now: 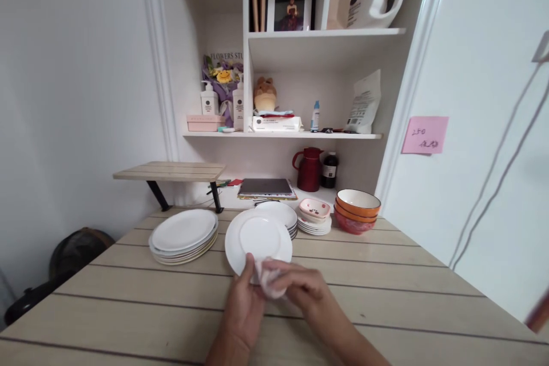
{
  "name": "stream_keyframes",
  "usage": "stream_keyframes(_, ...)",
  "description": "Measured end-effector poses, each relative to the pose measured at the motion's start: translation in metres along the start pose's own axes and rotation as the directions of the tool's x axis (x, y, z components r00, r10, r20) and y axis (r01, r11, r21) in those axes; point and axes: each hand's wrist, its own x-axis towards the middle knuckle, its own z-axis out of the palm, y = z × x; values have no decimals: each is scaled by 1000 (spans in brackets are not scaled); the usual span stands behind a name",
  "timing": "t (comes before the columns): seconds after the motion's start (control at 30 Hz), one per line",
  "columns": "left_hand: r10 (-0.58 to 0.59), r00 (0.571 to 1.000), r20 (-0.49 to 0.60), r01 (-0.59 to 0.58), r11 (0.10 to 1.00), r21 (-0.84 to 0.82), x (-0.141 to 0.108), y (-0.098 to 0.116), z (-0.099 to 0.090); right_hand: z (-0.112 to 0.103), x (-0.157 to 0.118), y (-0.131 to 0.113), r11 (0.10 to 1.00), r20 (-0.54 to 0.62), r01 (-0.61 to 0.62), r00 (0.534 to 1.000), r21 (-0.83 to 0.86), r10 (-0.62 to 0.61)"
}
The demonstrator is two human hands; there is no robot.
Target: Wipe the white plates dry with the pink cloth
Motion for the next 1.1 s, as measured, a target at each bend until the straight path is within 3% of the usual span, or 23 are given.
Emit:
stream_keyframes(0.03,84,995,-48,-81,995,63,-1,-1,3,-9,1,5,986,-130,-95,985,137,113)
stream_keyframes(0.07,167,981,-94,-152,976,157,-2,-1,4,-20,2,10,955,-288,-142,933,260,217)
stream_keyframes(0.1,227,964,-139,-181,943,279,-3,-2,5,-30,3,16,914,-411,-152,856,376,312)
stream_keyframes(0.17,279,943,-184,-130,812,568,-5,-5,3,-51,6,26,824,-533,-93,721,559,443)
stream_keyframes(0.27,273,960,64,-222,602,767,-6,-11,0,-78,8,34,716,-544,-24,633,698,551)
stream_keyframes(0.37,142,933,331,-352,545,761,-5,-16,1,-94,8,26,800,-730,119,503,588,462)
stream_keyframes(0.43,28,918,396,-348,538,768,-2,-19,3,-97,7,14,916,-885,189,386,353,262)
stream_keyframes(0.47,-14,909,417,-348,526,776,0,-21,4,-96,6,7,959,-921,174,362,222,147)
stream_keyframes(0.5,-41,896,443,-368,491,789,3,-23,2,-92,5,0,985,-909,136,414,109,44)
stream_keyframes(0.53,-48,875,482,-418,429,801,6,-26,0,-88,5,-7,995,-848,96,529,17,-37)
stream_keyframes(0.57,-49,841,539,-497,326,804,9,-29,-5,-82,4,-13,996,-717,56,691,-69,-89)
stream_keyframes(0.6,-46,780,625,-611,161,775,12,-33,-10,-77,4,-17,988,-522,31,846,-151,-106)
stream_keyframes(0.63,-18,683,730,-730,-58,681,16,-35,-16,-72,4,-21,972,-348,19,932,-235,-102)
stream_keyframes(0.67,8,579,815,-780,-284,557,19,-38,-21,-69,5,-22,955,-216,14,973,-296,-81)
stream_keyframes(0.7,33,477,878,-771,-464,436,22,-39,-27,-67,5,-22,945,-161,6,985,-328,-63)
stream_keyframes(0.77,29,348,937,-689,-669,277,26,-38,-32,-69,6,-17,957,-280,-44,959,-288,-40)
stream_keyframes(0.8,29,330,944,-643,-725,247,26,-36,-33,-71,7,-12,972,-400,-83,916,-218,-11)
stream_keyframes(0.83,26,344,939,-606,-757,243,26,-34,-32,-74,7,-7,985,-520,-125,853,-115,48)
stream_keyframes(0.9,36,416,909,-559,-778,287,22,-28,-28,-75,6,7,962,-651,-231,711,143,267)
stream_keyframes(0.93,44,453,890,-546,-776,317,20,-26,-26,-74,5,13,905,-608,-294,671,306,424)
stream_keyframes(1.0,70,497,865,-539,-756,371,16,-22,-24,-67,3,25,633,-242,-425,673,648,699)
stream_keyframes(1.07,81,537,840,-539,-733,415,14,-18,-24,-55,0,33,319,122,-510,658,799,743)
stream_keyframes(1.1,79,563,822,-538,-721,437,13,-17,-24,-49,-1,36,206,227,-529,639,823,735)
